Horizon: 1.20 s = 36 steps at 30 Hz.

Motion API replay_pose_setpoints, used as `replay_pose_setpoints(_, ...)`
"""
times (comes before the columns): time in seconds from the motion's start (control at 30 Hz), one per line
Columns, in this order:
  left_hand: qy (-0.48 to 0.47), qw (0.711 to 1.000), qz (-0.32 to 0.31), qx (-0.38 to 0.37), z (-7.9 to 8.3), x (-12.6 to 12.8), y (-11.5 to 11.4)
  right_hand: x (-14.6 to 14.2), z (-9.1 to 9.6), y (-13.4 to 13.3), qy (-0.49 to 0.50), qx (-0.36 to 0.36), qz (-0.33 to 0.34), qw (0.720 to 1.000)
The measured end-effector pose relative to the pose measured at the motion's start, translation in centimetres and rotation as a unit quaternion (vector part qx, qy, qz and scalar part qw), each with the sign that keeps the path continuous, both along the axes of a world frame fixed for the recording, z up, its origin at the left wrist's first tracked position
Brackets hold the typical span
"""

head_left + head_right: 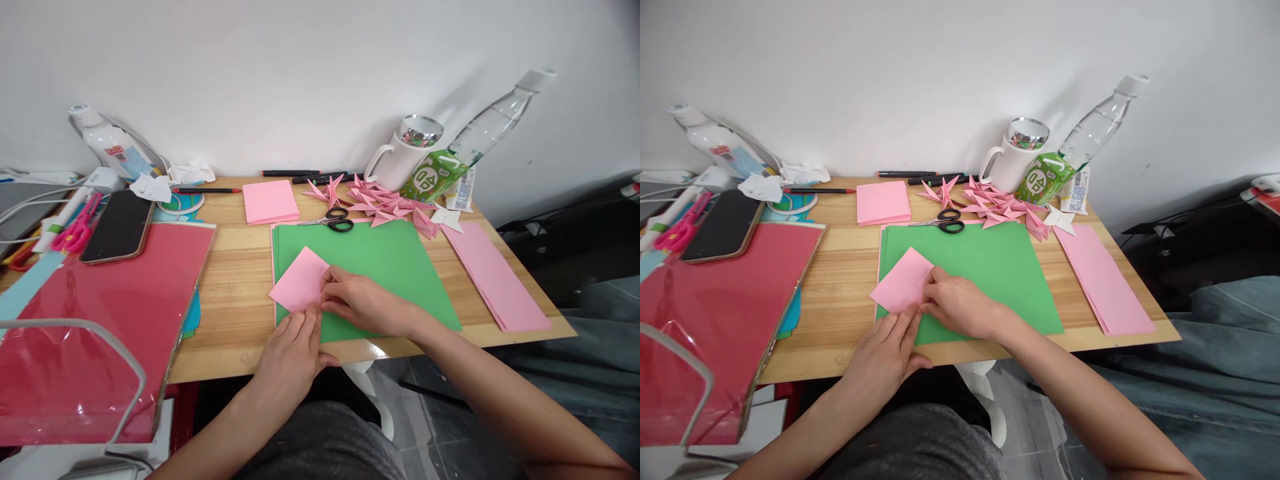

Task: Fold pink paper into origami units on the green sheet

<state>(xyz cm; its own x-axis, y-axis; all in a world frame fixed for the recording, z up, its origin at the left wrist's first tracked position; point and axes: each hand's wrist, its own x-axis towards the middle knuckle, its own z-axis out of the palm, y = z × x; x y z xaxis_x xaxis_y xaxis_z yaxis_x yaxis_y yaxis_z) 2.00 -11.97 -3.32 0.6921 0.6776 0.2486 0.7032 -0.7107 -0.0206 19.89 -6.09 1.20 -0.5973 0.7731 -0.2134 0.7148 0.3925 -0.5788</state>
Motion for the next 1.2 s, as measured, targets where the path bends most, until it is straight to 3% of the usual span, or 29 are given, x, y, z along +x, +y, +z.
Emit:
replay_pose_setpoints(0.2,-0.033,0.999,-0.013,-0.038,-0.4,-0.5,0.2,-0.9,0.1,0.5,-0.083,0.015,-0.011,0.996)
replay_pose_setpoints(0.47,-0.024,0.999,-0.023,-0.032,0.0,-0.6,0.3,-1.6,1.1,0.1,-0.184,0.033,-0.055,0.981)
replay_pose_setpoints(0.73,0.026,0.999,-0.021,0.005,0.4,-0.6,0.0,1.7,1.1,-0.8,-0.184,-0.01,-0.106,0.977)
replay_pose_setpoints(0.9,0.019,0.999,-0.027,0.002,0.6,-0.4,0.3,1.5,1.7,-0.6,-0.124,0.036,-0.138,0.982)
replay_pose_setpoints(1.0,-0.004,0.999,-0.035,-0.027,0.6,-0.6,0.7,0.1,1.3,-0.2,-0.012,0.03,-0.069,0.997)
replay_pose_setpoints(1.07,-0.017,0.998,-0.053,-0.04,0.6,-1.0,1.1,-0.8,0.6,0.1,-0.017,0.025,-0.014,0.999)
replay_pose_setpoints(1.2,-0.044,0.993,-0.102,-0.035,0.8,-2.1,1.7,-1.5,-0.4,0.8,-0.045,0.025,0.016,0.999)
